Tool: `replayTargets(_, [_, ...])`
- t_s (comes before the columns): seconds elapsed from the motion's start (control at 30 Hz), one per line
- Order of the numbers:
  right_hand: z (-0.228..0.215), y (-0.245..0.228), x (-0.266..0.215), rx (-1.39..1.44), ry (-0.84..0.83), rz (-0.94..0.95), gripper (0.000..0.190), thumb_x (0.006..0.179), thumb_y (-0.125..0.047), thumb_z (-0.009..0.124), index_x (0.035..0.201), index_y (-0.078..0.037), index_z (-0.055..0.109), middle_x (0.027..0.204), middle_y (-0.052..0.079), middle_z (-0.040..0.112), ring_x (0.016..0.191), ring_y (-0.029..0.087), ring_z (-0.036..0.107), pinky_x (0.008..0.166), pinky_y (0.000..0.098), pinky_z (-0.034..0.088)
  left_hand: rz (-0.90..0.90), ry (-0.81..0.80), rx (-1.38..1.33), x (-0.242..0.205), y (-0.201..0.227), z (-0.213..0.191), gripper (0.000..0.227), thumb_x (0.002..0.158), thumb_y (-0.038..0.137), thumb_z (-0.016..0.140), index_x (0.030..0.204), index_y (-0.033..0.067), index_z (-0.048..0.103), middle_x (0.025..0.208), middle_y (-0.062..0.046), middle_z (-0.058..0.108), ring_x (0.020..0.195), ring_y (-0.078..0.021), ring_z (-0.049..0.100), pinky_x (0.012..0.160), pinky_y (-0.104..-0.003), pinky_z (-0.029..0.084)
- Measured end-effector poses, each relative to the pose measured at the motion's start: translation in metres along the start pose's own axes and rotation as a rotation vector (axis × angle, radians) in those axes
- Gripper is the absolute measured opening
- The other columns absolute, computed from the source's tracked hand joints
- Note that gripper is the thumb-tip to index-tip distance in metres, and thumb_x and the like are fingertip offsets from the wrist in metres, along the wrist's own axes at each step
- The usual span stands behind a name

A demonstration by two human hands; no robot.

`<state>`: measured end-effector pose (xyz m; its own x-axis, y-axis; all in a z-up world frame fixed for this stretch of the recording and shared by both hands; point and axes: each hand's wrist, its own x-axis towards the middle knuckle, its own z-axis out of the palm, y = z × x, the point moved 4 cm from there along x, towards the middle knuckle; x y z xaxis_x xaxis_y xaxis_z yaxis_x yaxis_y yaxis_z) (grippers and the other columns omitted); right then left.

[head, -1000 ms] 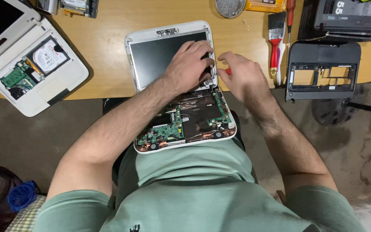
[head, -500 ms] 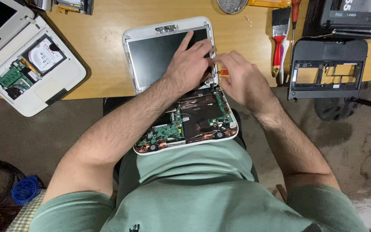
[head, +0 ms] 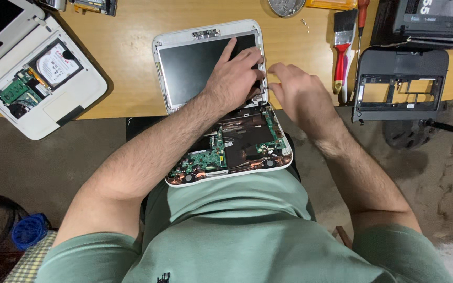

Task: The person removes the laptop screen bezel and unscrews the display panel using a screwdriver. They then detach the screen and set it aside, exposing the internal components.

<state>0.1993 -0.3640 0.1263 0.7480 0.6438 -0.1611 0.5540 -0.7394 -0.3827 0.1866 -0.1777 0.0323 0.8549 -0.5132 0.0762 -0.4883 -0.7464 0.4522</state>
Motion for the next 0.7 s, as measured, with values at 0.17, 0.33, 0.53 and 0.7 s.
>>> replayTargets(0.17, [-0.027, -0.02, 0.0, 0.22, -0.015, -0.029, 0.048, 0.106, 0.016, 0.07, 0.149, -0.003, 0.076, 0.128, 0.018, 0.073, 0.095, 0.039, 0.075, 0.078, 0.0563, 0.066, -0.006, -0.029, 0.001, 0.0, -0.003, 0.004, 0.046, 0.092, 0.039, 0.104, 0.132, 0.0178, 0.097, 0.151, -0.009, 0.069, 0.161, -0.0319, 0.058, 0.145, -0.078, 0.021])
replayTargets(0.33, [-0.021, -0.007, -0.006, 0.255, 0.061, -0.077, 0.046, 0.102, 0.017, 0.079, 0.145, 0.0, 0.077, 0.129, 0.02, 0.073, 0.105, 0.036, 0.085, 0.093, 0.0469, 0.071, -0.023, -0.083, -0.022, 0.001, -0.004, 0.003, 0.043, 0.094, 0.037, 0.103, 0.132, 0.0175, 0.096, 0.156, -0.012, 0.069, 0.166, -0.0348, 0.056, 0.145, -0.079, 0.02])
replayTargets(0.53, [-0.028, -0.007, -0.01, 0.295, 0.148, -0.094, 0.04, 0.105, 0.024, 0.083, 0.142, 0.011, 0.078, 0.125, 0.025, 0.075, 0.11, 0.037, 0.083, 0.103, 0.0441, 0.075, -0.051, -0.091, -0.08, 0.004, -0.009, 0.003, 0.037, 0.097, 0.039, 0.102, 0.129, 0.0222, 0.094, 0.154, -0.006, 0.071, 0.165, -0.0332, 0.057, 0.145, -0.075, 0.021])
replayTargets(0.7, [-0.009, 0.013, -0.016, 0.505, 0.305, 0.078, 0.027, 0.107, 0.017, 0.085, 0.126, -0.002, 0.081, 0.122, 0.016, 0.074, 0.099, 0.025, 0.073, 0.078, 0.0341, 0.056, -0.142, -0.047, -0.421, 0.001, -0.018, -0.018, 0.062, 0.1, 0.021, 0.099, 0.157, 0.0085, 0.077, 0.164, -0.021, 0.077, 0.162, -0.0394, 0.062, 0.146, -0.062, 0.031])
